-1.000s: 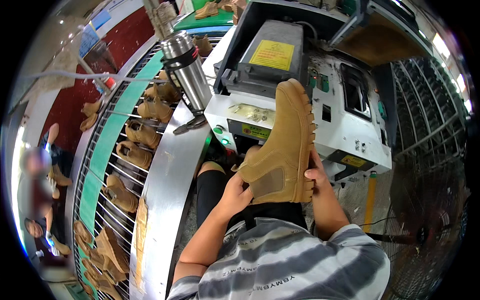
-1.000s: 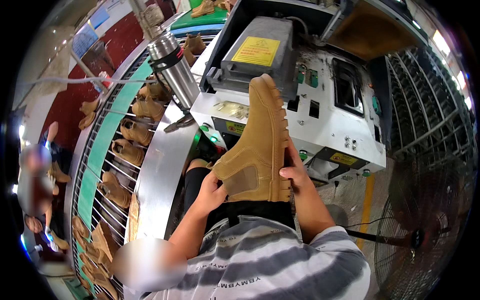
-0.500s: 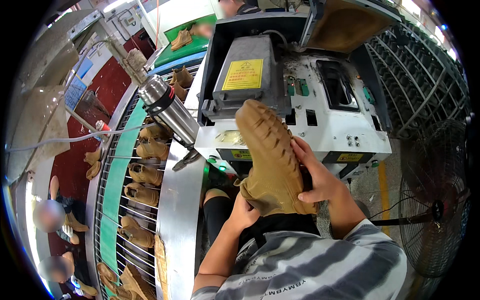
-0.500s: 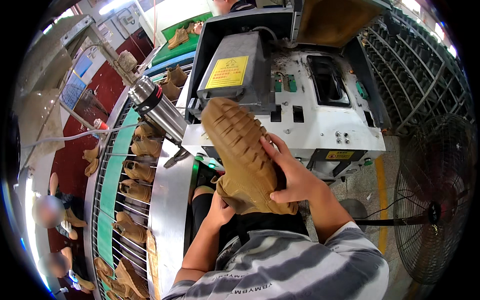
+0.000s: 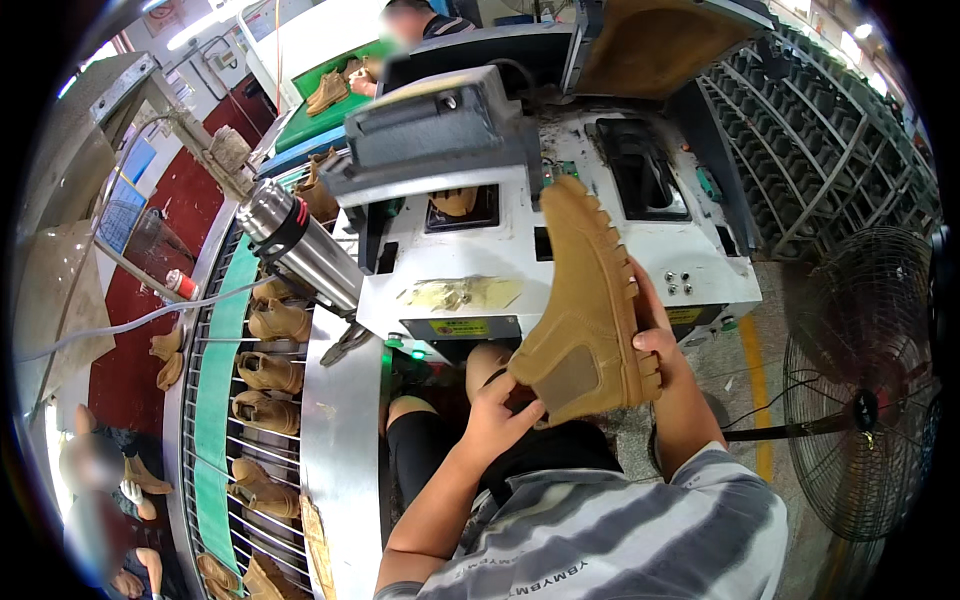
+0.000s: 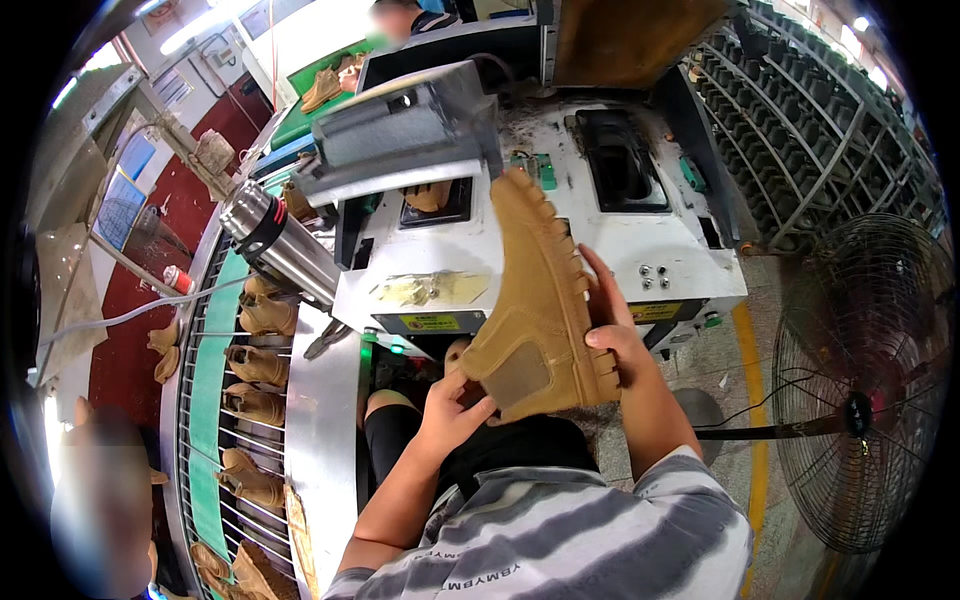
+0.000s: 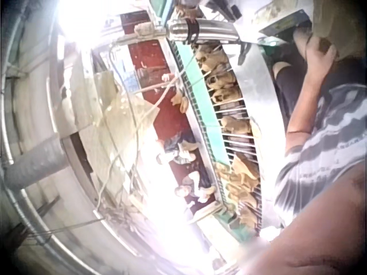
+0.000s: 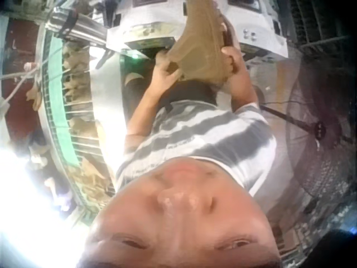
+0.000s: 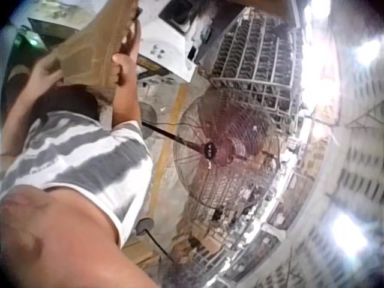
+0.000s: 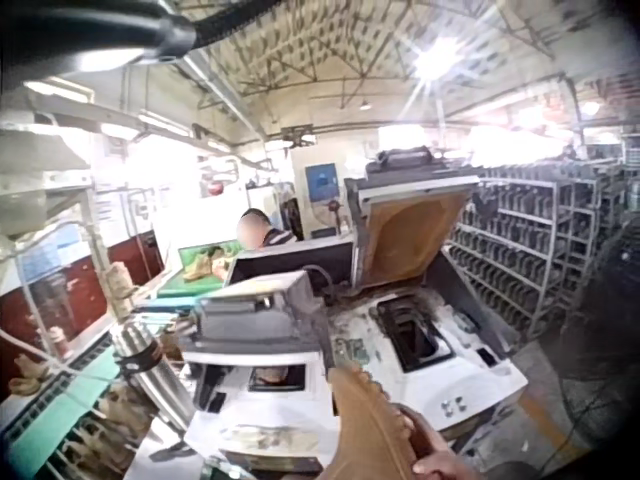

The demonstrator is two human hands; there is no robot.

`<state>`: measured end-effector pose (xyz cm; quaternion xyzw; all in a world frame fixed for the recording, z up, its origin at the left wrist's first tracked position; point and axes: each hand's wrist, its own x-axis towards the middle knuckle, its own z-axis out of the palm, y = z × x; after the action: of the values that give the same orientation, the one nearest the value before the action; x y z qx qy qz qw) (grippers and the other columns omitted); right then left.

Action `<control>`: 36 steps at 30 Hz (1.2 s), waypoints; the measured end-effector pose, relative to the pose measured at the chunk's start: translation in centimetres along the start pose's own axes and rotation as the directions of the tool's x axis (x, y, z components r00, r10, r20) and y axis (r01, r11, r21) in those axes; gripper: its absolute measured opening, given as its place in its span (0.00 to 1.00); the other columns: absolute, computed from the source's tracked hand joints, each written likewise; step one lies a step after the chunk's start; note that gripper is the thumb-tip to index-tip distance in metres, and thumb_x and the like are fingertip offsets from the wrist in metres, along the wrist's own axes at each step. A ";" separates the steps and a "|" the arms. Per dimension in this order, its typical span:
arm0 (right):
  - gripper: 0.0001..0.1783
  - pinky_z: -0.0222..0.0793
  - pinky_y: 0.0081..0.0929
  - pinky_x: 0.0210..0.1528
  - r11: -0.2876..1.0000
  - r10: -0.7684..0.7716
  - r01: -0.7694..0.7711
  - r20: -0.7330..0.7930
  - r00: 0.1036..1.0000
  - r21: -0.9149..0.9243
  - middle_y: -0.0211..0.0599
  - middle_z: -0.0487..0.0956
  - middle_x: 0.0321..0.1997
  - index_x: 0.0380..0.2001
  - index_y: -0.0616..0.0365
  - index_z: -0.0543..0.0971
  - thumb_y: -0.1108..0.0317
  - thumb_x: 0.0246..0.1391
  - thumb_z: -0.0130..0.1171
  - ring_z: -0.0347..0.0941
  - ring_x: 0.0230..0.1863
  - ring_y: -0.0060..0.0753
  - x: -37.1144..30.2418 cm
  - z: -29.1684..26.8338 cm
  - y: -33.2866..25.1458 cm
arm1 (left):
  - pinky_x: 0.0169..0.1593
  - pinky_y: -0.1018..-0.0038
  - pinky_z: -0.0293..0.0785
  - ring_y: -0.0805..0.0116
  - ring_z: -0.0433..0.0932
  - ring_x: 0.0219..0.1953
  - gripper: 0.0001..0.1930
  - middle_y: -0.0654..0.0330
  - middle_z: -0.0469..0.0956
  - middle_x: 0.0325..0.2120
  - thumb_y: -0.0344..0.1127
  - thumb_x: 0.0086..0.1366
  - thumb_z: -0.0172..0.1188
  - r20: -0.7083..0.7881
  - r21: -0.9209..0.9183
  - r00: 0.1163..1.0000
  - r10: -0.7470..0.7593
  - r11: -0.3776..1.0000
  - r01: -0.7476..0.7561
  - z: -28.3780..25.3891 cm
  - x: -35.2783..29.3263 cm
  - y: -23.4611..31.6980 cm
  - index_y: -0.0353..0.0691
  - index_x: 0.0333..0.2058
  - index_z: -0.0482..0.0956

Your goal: The person takes boots from a conveyor belt, places them into an industrial machine, and presses buttons on the control panel to operate the machine.

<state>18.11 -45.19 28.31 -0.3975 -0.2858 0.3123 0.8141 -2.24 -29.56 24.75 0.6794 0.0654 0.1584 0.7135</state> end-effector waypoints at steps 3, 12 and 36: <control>0.70 0.58 0.40 0.64 0.966 -0.150 0.128 -0.084 0.985 -0.223 0.47 0.54 0.69 0.70 0.56 0.45 0.52 0.25 0.76 0.60 0.65 0.46 1.2 -3.9 -1.8 | 0.43 0.78 0.75 0.73 0.78 0.40 0.11 0.58 0.79 0.38 0.24 0.61 0.61 -0.129 0.070 0.991 0.020 0.997 -0.011 -1.5 -0.3 -3.0 0.30 0.43 0.78; 0.52 0.62 0.29 0.58 0.479 -0.445 0.118 -0.125 0.887 -0.870 0.44 0.68 0.59 0.67 0.54 0.58 0.73 0.31 0.62 0.65 0.59 0.38 16.1 -17.2 -15.3 | 0.28 0.75 0.76 0.70 0.77 0.22 0.07 0.57 0.79 0.22 0.32 0.66 0.55 -0.796 -0.056 0.576 -0.186 0.970 0.236 -14.3 -12.0 -14.7 0.33 0.31 0.75; 0.52 0.66 0.38 0.58 -0.324 -0.175 -0.472 -0.439 0.881 -0.820 0.58 0.71 0.59 0.64 0.58 0.64 0.44 0.36 0.62 0.69 0.59 0.50 28.1 -19.5 -7.8 | 0.24 0.79 0.73 0.72 0.75 0.19 0.06 0.57 0.78 0.21 0.31 0.64 0.57 -0.794 -0.097 0.553 -0.254 0.950 0.296 -12.9 -9.5 -11.6 0.34 0.33 0.75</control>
<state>52.30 -37.48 30.73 -0.9717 -0.1879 -0.0282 0.1401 -13.57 -20.61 11.22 0.5345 0.4858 0.3300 0.6078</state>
